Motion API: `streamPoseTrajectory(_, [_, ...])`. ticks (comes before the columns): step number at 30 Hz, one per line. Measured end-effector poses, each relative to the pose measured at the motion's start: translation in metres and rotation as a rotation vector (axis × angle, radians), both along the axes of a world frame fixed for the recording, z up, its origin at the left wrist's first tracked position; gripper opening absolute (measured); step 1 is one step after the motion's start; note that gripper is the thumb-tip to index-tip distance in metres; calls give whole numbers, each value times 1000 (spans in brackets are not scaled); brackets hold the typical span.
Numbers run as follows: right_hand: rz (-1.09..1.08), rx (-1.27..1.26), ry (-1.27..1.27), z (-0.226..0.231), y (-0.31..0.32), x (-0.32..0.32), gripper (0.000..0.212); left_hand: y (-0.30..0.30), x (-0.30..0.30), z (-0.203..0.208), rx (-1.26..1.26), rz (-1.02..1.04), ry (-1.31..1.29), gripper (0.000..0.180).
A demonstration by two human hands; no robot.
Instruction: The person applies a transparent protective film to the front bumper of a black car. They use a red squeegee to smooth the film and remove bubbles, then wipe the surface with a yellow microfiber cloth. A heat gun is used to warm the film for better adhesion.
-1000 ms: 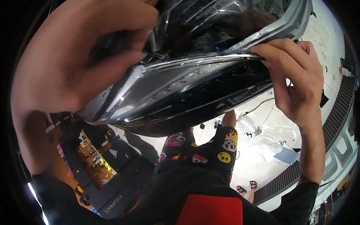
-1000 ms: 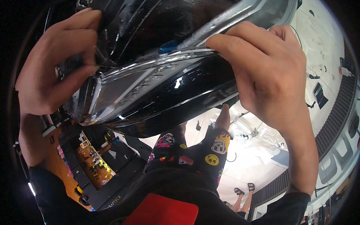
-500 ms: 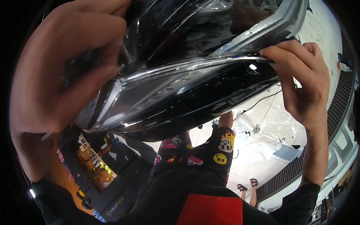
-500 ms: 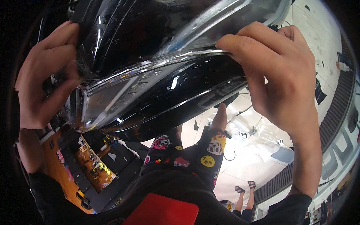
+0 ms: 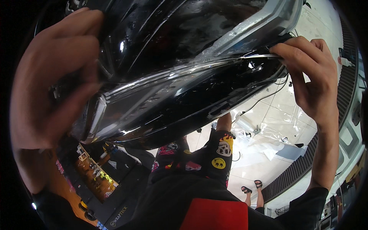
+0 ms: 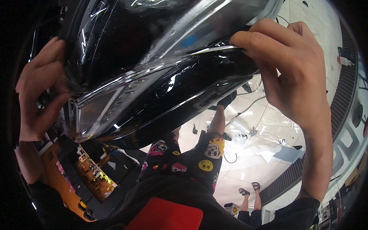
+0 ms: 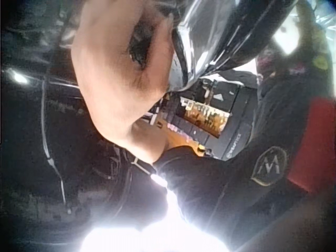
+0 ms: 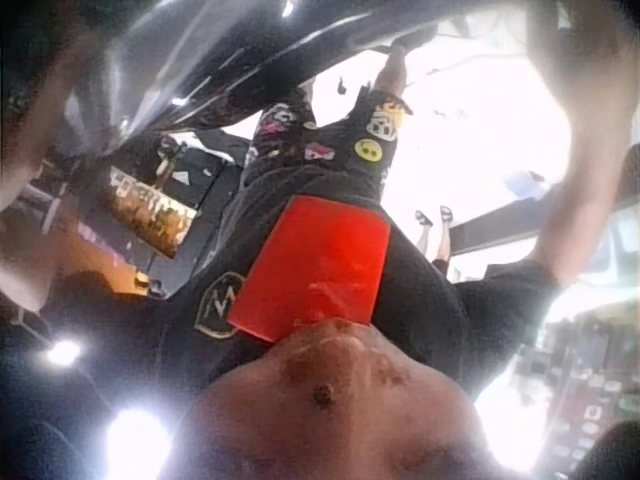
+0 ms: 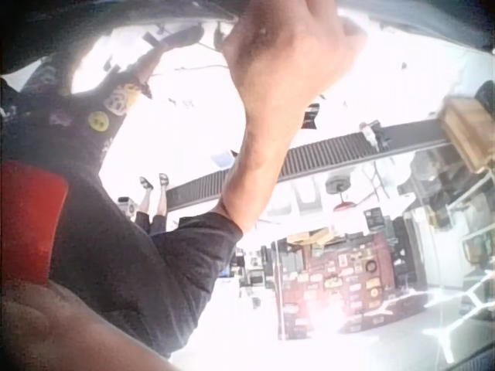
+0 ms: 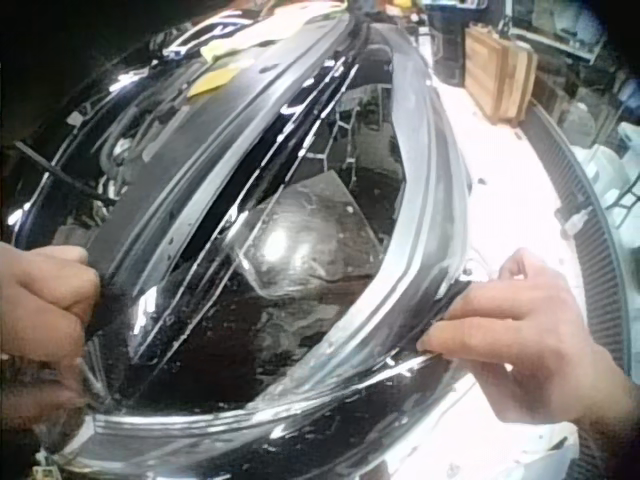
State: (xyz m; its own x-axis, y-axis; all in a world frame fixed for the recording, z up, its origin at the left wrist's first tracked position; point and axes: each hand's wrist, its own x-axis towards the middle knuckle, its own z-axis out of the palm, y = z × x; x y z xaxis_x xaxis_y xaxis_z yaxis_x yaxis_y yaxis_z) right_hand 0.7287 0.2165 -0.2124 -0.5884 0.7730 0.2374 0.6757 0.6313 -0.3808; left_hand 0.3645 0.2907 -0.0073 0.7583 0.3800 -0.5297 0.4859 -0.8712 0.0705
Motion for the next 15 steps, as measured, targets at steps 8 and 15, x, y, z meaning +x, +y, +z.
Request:
streamPoseTrajectory(8, [-1, 36, -15, -4, 3, 13, 34, 1, 4, -2, -129, 80, -103, 69])
streamPoseTrajectory(15, [25, 120, -58, -11, 12, 22, 34, 2, 8, 6, -119, 52, -30, 69])
